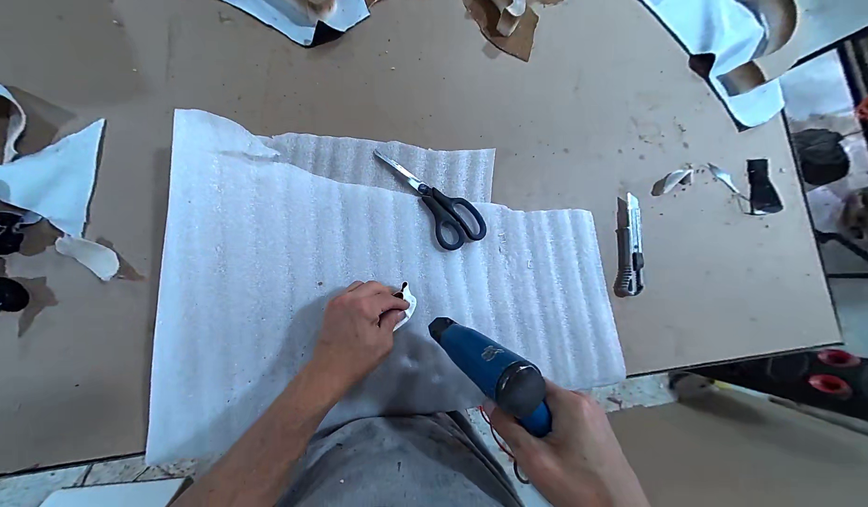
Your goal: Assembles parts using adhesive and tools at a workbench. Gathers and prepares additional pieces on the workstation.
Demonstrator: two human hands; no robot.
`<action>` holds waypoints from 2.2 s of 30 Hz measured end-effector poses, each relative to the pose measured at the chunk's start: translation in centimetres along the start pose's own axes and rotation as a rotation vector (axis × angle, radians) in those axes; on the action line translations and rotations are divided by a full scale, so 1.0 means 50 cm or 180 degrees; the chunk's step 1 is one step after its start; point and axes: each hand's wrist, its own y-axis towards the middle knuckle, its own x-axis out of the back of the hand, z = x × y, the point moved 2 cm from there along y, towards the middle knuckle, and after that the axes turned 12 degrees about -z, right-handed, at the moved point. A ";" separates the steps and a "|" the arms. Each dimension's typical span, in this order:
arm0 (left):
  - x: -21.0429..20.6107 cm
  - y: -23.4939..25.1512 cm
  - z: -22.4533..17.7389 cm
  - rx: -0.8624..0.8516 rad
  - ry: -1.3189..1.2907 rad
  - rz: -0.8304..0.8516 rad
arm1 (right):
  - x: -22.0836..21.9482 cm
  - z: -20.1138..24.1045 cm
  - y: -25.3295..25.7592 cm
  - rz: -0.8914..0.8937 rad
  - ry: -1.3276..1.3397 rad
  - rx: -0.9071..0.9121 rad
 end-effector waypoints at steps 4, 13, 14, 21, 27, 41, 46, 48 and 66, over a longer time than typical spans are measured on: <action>-0.032 -0.027 0.009 -0.0520 0.0254 -0.0511 | -0.015 0.019 0.013 0.0020 -0.0008 0.0082; -0.049 -0.035 0.012 -0.0296 -0.0010 -0.0917 | -0.025 0.060 0.045 0.0199 -0.0135 0.0233; -0.050 -0.035 0.012 -0.0311 -0.0026 -0.0946 | -0.025 0.062 0.050 0.0223 -0.0176 0.0257; -0.055 -0.041 0.013 -0.0379 -0.0084 -0.0941 | -0.027 0.072 0.066 0.0380 -0.0353 0.0264; -0.050 -0.031 0.014 -0.0356 -0.0138 -0.0836 | -0.027 0.044 0.050 0.0255 -0.0222 -0.0167; 0.057 -0.024 -0.079 0.1542 -0.1500 0.0504 | -0.028 -0.006 0.087 -0.0840 -0.0711 0.1032; 0.112 -0.020 -0.152 0.1462 -0.2793 0.0855 | -0.054 0.076 0.051 -0.1099 0.0264 0.2229; 0.137 -0.021 -0.152 0.1071 -0.3138 0.0830 | -0.038 0.077 0.058 -0.1161 0.0399 0.2297; 0.218 -0.011 -0.214 -0.0911 -0.2205 -0.0407 | 0.061 0.145 0.050 -0.1232 0.0674 0.2707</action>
